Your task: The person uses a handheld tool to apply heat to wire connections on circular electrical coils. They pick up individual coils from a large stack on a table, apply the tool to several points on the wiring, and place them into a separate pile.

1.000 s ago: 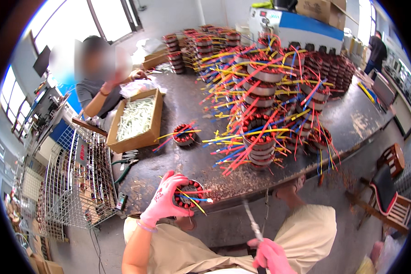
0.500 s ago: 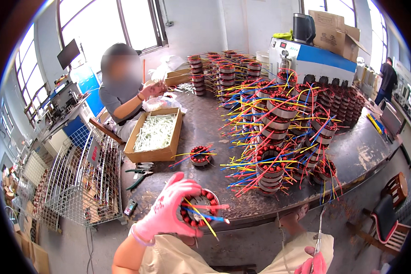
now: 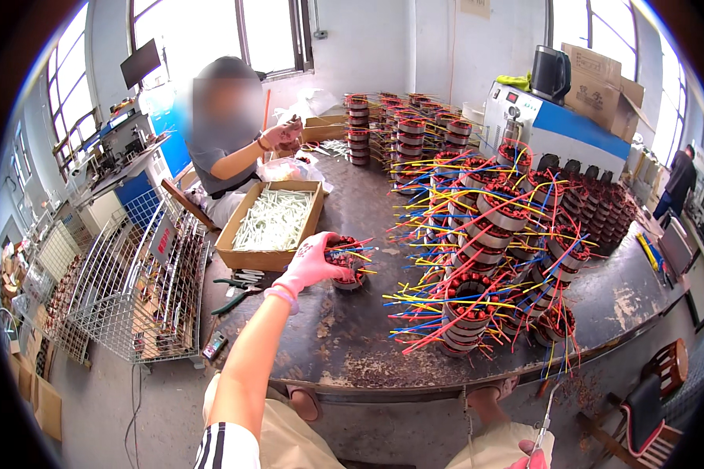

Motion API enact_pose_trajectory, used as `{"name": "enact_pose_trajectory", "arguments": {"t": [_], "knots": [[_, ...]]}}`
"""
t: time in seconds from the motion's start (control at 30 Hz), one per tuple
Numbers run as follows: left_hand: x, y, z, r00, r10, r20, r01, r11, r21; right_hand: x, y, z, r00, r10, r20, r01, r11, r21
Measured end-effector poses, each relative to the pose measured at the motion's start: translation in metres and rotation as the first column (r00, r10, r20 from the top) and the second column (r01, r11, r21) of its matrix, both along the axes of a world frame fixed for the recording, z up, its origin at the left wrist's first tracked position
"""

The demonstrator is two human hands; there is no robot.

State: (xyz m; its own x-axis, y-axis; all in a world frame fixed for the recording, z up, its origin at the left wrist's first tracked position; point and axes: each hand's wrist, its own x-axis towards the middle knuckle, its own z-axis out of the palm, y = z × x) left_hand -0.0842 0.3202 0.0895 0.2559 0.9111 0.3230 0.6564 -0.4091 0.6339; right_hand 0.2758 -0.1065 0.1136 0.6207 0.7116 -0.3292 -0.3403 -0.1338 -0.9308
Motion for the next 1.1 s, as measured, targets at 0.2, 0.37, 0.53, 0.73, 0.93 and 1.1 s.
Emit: {"name": "enact_pose_trajectory", "arguments": {"t": [0.2,0.37,0.53,0.73,0.93,1.1], "knots": [[0.015,0.015,-0.021,0.998,0.039,-0.052,-0.039,0.999,0.001,0.012,-0.002,-0.011,0.998,0.065,0.005,-0.066,0.994,0.083],[0.013,0.010,-0.035,0.994,0.109,0.009,-0.108,0.990,-0.091,0.005,0.005,0.002,0.998,0.063,-0.013,-0.063,0.997,0.034],[0.010,0.008,-0.031,0.994,0.110,-0.005,-0.109,0.983,-0.147,0.007,0.002,-0.010,0.997,0.078,0.015,-0.079,0.992,0.094],[0.015,0.006,-0.015,0.997,0.071,-0.016,-0.073,0.977,-0.198,0.003,-0.001,-0.010,0.997,0.053,0.054,-0.058,0.993,0.098],[0.015,0.006,-0.015,0.996,0.092,-0.016,-0.093,0.980,-0.174,-0.006,0.001,0.003,0.996,0.016,0.089,-0.019,0.999,0.035],[0.016,0.006,-0.020,0.998,0.056,-0.003,-0.055,0.984,-0.172,-0.002,-0.002,-0.011,0.999,0.013,0.049,-0.018,0.994,0.112]]}}
